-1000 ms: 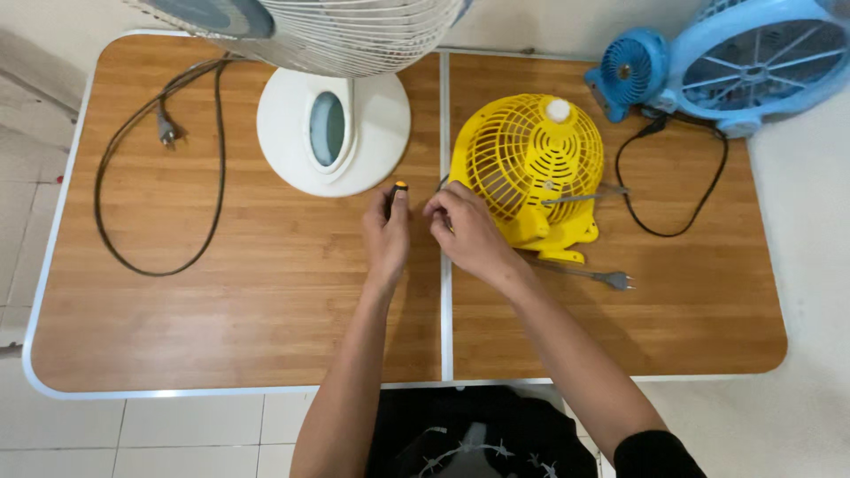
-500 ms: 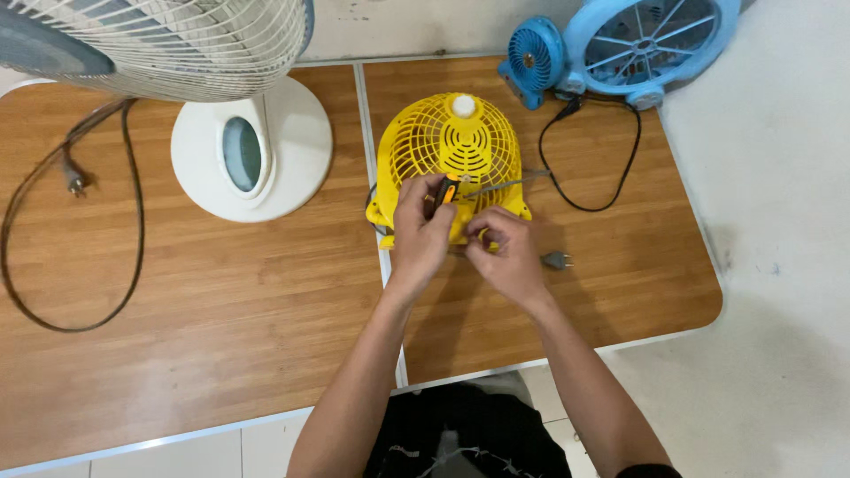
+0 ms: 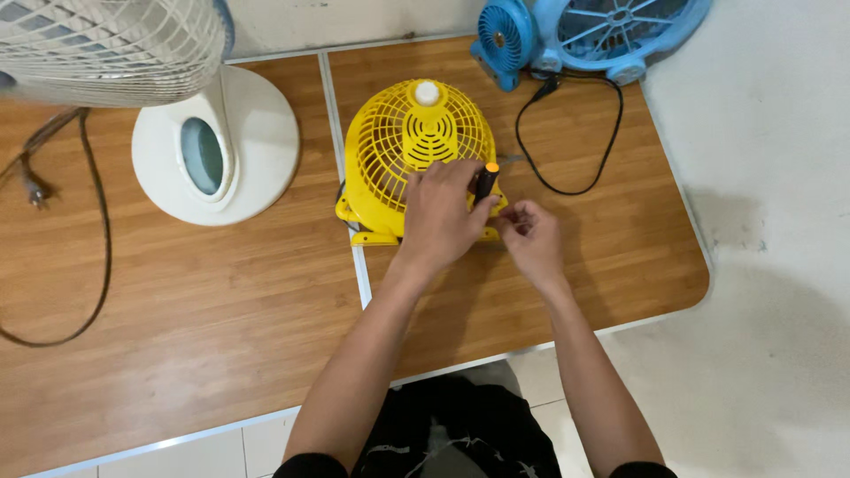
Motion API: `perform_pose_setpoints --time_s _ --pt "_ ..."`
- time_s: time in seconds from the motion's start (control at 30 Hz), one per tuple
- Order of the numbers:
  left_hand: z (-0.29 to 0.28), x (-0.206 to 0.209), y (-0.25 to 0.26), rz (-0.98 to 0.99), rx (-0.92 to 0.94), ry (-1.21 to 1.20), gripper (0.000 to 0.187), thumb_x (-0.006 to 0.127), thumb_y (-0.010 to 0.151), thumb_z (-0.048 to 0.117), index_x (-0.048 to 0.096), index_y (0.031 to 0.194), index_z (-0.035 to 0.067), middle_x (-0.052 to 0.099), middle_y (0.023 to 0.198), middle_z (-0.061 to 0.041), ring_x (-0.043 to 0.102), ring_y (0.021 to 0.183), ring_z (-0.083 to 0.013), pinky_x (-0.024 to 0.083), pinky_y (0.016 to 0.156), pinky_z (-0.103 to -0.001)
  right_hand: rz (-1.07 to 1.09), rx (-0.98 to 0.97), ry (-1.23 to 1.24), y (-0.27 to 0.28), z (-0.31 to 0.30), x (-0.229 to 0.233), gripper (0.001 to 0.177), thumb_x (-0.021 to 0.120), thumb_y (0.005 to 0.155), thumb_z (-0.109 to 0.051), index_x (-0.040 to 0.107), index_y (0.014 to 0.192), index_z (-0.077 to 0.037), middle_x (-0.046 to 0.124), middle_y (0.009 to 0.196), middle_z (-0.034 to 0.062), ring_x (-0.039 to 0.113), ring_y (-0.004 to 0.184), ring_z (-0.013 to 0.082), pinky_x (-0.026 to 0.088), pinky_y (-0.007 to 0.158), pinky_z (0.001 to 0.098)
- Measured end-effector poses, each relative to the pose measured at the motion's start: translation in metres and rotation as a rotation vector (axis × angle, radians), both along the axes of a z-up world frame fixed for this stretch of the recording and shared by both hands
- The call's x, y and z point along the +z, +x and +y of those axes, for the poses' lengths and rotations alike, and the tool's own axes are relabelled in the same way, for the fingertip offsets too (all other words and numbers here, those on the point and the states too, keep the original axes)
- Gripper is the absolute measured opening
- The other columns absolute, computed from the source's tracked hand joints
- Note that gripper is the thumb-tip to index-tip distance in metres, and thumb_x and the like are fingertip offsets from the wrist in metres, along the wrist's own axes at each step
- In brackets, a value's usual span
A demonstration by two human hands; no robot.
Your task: The person uses a screwdriver to unscrew and reassemble the front grille of a yellow Minion-shaped fan, then repeats the process on a blue bear-shaped fan. The person handles the fans and screwdriver throughout, working on a wooden table with other fans nearby.
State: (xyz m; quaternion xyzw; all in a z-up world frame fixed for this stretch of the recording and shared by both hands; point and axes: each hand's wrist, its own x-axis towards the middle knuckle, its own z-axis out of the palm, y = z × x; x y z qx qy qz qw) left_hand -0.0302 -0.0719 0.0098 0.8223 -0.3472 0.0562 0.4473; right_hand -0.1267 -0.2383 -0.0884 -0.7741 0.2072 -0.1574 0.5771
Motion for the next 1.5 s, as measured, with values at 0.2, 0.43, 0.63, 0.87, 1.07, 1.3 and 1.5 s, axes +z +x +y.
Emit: perform_pose_setpoints --time_s 0.2,0.43,0.63,0.87,1.07,1.3,1.5 --pt "-0.006 -0.016 0.009 0.004 -0.107 -0.025 0.040 0.083 0.080 0.020 0.065 0.112 0.005 0.069 0.091 -0.012 0.065 0.094 -0.0318 0.040 0.093 -0.047 0.087 -0.021 -0.280 -0.006 0.011 -0.002 0.015 0.068 0.084 -0.001 0.073 0.098 -0.001 0.072 0.078 0.0067 0.060 0.064 0.0111 0.048 0.059 0.0280" --pt "-0.003 -0.026 0.012 0.090 -0.153 -0.063 0.033 0.083 0.077 0.017 0.066 0.103 0.006 0.070 0.087 -0.011 0.067 0.090 -0.0312 0.039 0.092 -0.044 -0.109 0.058 -0.478 -0.008 0.021 0.008 0.018 0.071 0.076 0.002 0.071 0.094 0.001 0.074 0.090 0.0122 0.074 0.081 0.0246 0.058 0.072 0.0346" --pt "-0.005 -0.022 0.005 0.130 -0.128 -0.040 0.031 0.083 0.077 0.015 0.066 0.101 0.007 0.069 0.086 -0.012 0.065 0.089 -0.0323 0.038 0.092 -0.044 -0.065 0.065 -0.505 -0.009 0.021 0.009 0.015 0.073 0.076 0.004 0.070 0.090 0.001 0.071 0.086 0.0138 0.072 0.079 0.0288 0.057 0.070 0.0367" --pt "-0.007 -0.024 0.001 0.075 -0.119 0.009 0.032 0.084 0.076 0.017 0.066 0.101 0.008 0.068 0.083 -0.010 0.065 0.087 -0.0314 0.036 0.094 -0.045 -0.025 0.108 -0.510 -0.013 0.012 0.005 0.011 0.074 0.078 0.003 0.069 0.088 0.004 0.068 0.088 0.0166 0.070 0.077 0.0317 0.056 0.066 0.0382" --pt "-0.008 -0.022 -0.001 0.061 -0.104 0.026 0.030 0.085 0.077 0.019 0.067 0.100 0.009 0.069 0.083 -0.009 0.064 0.086 -0.0310 0.036 0.090 -0.044 0.013 0.139 -0.450 -0.012 0.010 0.009 0.014 0.071 0.081 0.004 0.071 0.095 0.004 0.069 0.093 0.0161 0.071 0.081 0.0310 0.057 0.070 0.0376" --pt "-0.010 -0.019 -0.006 0.026 -0.062 0.081 0.032 0.086 0.077 0.023 0.069 0.101 0.011 0.070 0.085 -0.009 0.064 0.087 -0.0307 0.035 0.089 -0.044 0.060 0.088 -0.401 -0.015 0.010 0.014 0.023 0.072 0.080 0.002 0.071 0.103 0.003 0.069 0.097 0.0147 0.071 0.083 0.0296 0.056 0.072 0.0374" --pt "-0.014 -0.019 -0.010 -0.066 -0.022 0.133 0.036 0.089 0.074 0.030 0.071 0.101 0.014 0.071 0.084 -0.008 0.065 0.090 -0.0294 0.035 0.089 -0.046 0.069 0.106 -0.446 -0.016 0.005 0.011 0.022 0.078 0.078 0.002 0.071 0.098 0.005 0.068 0.099 0.0155 0.069 0.089 0.0319 0.055 0.075 0.0393"
